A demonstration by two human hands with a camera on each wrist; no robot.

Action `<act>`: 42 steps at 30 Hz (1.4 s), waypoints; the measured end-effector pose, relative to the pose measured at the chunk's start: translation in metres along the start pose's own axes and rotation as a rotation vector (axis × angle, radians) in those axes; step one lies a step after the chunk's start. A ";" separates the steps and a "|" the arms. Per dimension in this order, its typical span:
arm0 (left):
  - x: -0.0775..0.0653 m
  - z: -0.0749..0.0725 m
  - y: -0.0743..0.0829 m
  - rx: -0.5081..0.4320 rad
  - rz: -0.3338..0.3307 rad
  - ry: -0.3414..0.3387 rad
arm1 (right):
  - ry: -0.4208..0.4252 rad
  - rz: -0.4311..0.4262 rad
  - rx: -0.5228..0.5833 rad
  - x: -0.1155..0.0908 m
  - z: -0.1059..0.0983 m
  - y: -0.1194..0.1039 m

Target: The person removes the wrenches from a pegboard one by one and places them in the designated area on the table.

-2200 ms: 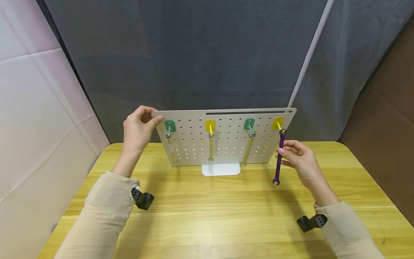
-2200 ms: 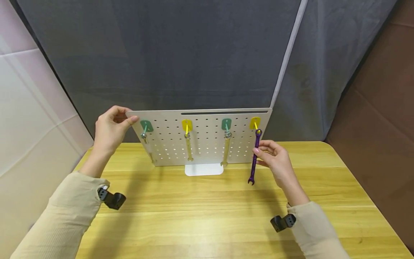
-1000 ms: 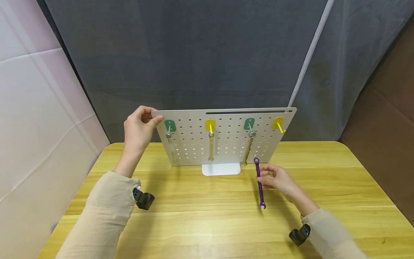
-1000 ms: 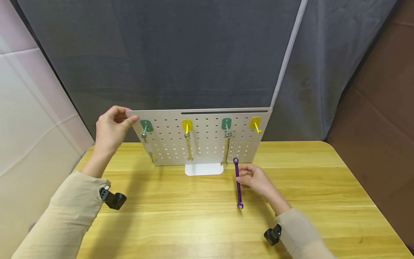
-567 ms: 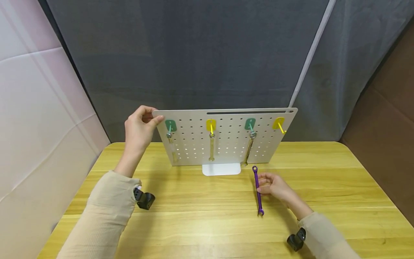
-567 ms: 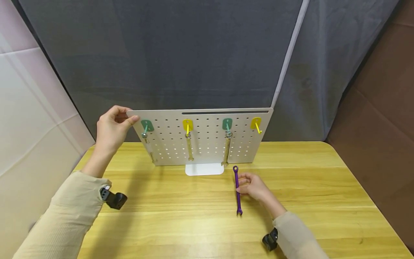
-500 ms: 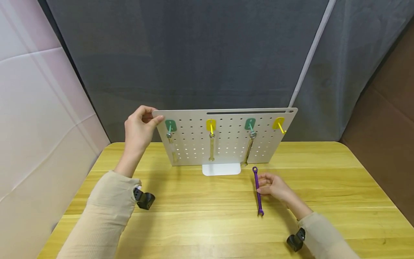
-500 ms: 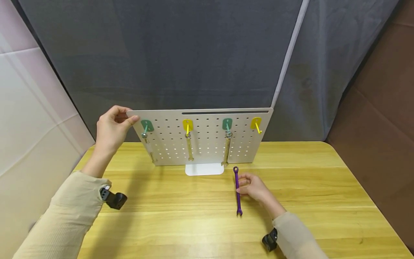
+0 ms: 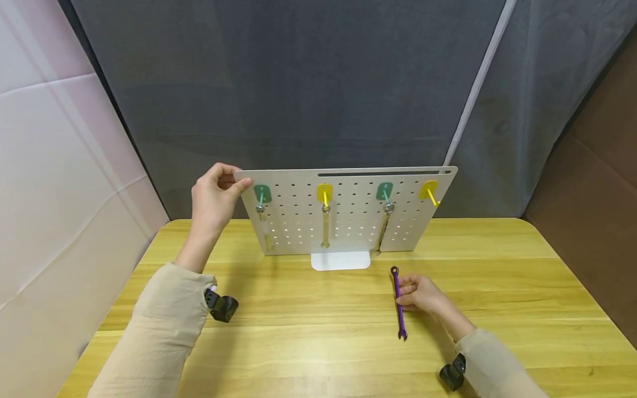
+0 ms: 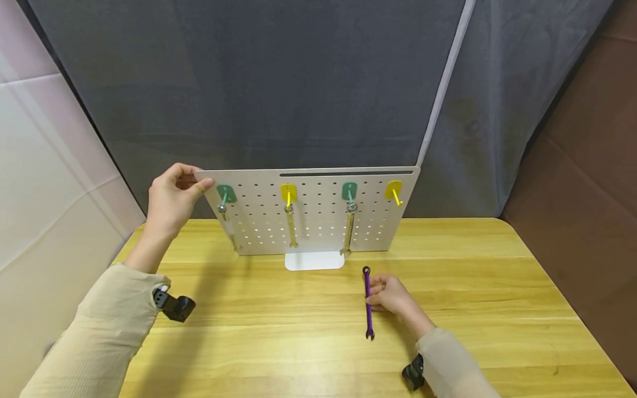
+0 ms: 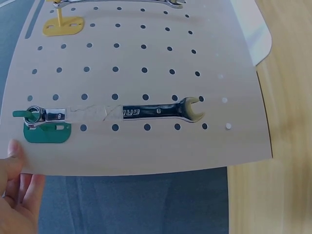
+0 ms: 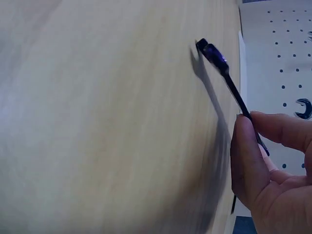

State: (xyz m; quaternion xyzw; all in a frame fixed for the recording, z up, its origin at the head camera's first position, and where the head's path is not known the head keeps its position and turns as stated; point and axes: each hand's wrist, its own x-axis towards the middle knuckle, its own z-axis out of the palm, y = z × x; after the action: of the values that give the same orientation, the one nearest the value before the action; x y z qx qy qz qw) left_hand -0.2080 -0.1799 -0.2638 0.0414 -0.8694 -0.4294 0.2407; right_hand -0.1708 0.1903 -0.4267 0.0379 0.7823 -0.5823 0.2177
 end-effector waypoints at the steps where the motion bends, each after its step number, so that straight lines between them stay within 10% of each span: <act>1: 0.000 0.000 0.000 0.001 -0.002 -0.002 | 0.000 0.004 -0.009 0.000 0.000 0.001; 42: 0.000 0.001 -0.003 -0.001 0.032 0.013 | 0.169 -0.034 -0.262 0.001 0.004 -0.002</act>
State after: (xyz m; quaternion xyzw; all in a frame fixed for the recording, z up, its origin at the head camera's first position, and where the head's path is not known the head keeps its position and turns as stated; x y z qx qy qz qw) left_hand -0.2094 -0.1806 -0.2665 0.0302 -0.8682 -0.4257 0.2532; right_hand -0.1714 0.1857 -0.4262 0.0449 0.8676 -0.4737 0.1445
